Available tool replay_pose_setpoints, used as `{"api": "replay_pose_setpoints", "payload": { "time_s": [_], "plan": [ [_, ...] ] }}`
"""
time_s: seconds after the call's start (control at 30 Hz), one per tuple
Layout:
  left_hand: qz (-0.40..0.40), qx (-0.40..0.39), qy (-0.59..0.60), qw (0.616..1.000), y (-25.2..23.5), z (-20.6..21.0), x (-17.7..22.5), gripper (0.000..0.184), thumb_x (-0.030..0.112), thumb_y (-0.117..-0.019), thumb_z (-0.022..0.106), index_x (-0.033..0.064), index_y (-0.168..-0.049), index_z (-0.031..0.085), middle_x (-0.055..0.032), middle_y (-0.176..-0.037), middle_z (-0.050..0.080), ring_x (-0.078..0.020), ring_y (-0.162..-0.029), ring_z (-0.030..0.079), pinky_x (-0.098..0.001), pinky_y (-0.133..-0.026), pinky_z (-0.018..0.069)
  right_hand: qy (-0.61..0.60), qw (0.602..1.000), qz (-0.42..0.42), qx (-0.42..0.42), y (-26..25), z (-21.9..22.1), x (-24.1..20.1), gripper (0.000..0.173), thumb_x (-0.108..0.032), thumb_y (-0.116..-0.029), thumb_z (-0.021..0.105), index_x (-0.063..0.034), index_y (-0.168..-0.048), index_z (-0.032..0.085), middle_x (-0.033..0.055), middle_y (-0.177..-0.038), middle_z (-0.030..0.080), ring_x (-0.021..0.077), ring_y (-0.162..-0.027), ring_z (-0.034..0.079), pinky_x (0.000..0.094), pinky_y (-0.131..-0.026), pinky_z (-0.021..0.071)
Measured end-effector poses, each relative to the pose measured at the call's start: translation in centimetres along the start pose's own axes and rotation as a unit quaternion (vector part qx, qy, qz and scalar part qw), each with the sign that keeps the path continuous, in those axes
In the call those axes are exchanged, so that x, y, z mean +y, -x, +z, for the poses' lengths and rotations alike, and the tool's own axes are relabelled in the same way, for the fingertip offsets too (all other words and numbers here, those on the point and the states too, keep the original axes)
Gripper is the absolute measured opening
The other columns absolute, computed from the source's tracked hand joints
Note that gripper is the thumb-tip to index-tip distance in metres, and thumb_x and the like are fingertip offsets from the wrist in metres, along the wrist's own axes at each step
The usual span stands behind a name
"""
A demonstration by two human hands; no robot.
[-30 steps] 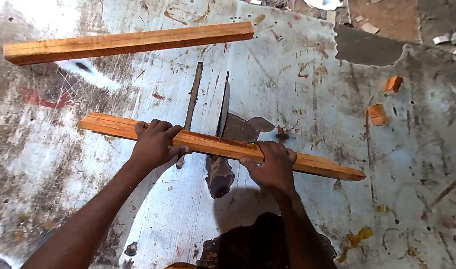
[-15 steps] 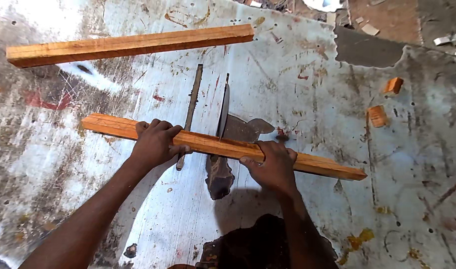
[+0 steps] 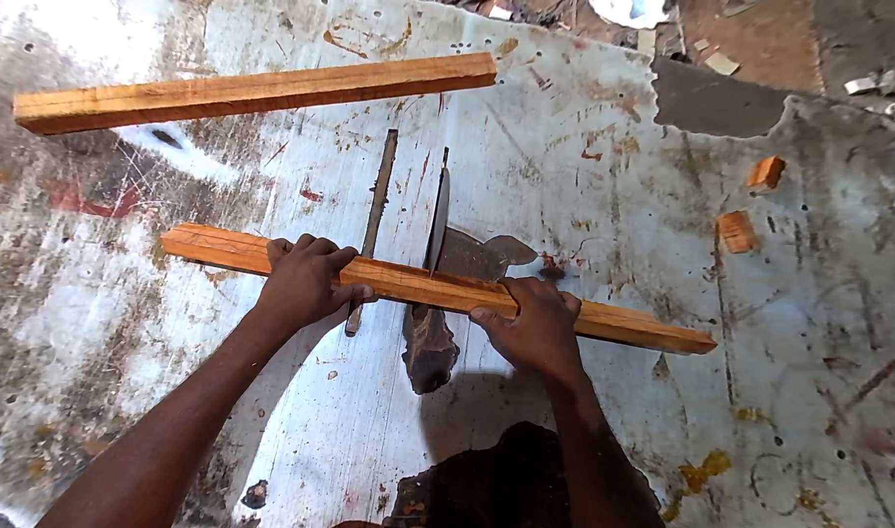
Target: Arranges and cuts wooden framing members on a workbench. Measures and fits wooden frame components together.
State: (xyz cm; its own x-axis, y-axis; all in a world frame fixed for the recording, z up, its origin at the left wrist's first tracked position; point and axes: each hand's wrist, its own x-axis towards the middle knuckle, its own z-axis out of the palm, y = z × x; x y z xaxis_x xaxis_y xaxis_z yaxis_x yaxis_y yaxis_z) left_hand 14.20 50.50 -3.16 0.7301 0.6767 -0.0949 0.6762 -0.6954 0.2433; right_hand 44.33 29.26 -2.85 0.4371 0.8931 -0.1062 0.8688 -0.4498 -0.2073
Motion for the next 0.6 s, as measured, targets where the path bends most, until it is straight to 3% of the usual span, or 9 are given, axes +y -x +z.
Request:
{"api": "replay_pose_setpoints", "payload": {
  "time_s": [0.17,0.33,0.47,0.6],
  "plan": [
    [-0.002,-0.007,-0.004,1.0,-0.1,0.0,0.0,0.068,0.084,-0.0847,0.05,0.0379,-0.133,0.065,0.0019,-0.12,0.068,-0.0222,-0.116,0.059,-0.059,-0.097,0.0369,-0.001,1.0,-0.011,0.007,0.3,0.1,0.1,0.077,-0.077,-0.0858,0.059,-0.0168,-0.132,0.067,0.0076,-0.127,0.067,0.0305,-0.12,0.059,0.0637,-0.102,0.0368],
    [-0.005,-0.007,-0.012,1.0,-0.1,0.0,0.0,0.068,0.085,-0.0845,0.049,0.0387,-0.132,0.065,0.0035,-0.119,0.067,-0.0205,-0.116,0.059,-0.0578,-0.098,0.0376,0.022,1.0,0.01,-0.003,0.1,0.0,-0.1,0.08,-0.082,-0.0831,0.056,-0.021,-0.134,0.067,0.0036,-0.128,0.067,0.0258,-0.122,0.058,0.0596,-0.108,0.0347],
    [-0.004,-0.005,-0.003,1.0,-0.1,-0.3,0.1,0.063,0.081,-0.0861,0.053,0.0377,-0.131,0.066,0.0031,-0.118,0.068,-0.0209,-0.116,0.06,-0.0594,-0.099,0.0383,0.015,1.0,0.016,0.002,0.3,-0.6,-0.7,0.072,-0.076,-0.0843,0.062,-0.021,-0.131,0.069,0.0038,-0.125,0.068,0.0263,-0.122,0.059,0.0607,-0.11,0.0352],
    [-0.008,-0.003,-0.008,1.0,0.1,-0.4,0.2,0.063,0.08,-0.0866,0.053,0.0377,-0.131,0.066,0.0031,-0.118,0.069,-0.0203,-0.114,0.06,-0.0579,-0.098,0.0384,0.009,1.0,0.018,0.009,0.7,-0.9,-1.1,0.072,-0.078,-0.085,0.059,-0.0229,-0.13,0.069,0.0012,-0.124,0.068,0.0232,-0.122,0.058,0.0589,-0.111,0.0345]
  ]
}}
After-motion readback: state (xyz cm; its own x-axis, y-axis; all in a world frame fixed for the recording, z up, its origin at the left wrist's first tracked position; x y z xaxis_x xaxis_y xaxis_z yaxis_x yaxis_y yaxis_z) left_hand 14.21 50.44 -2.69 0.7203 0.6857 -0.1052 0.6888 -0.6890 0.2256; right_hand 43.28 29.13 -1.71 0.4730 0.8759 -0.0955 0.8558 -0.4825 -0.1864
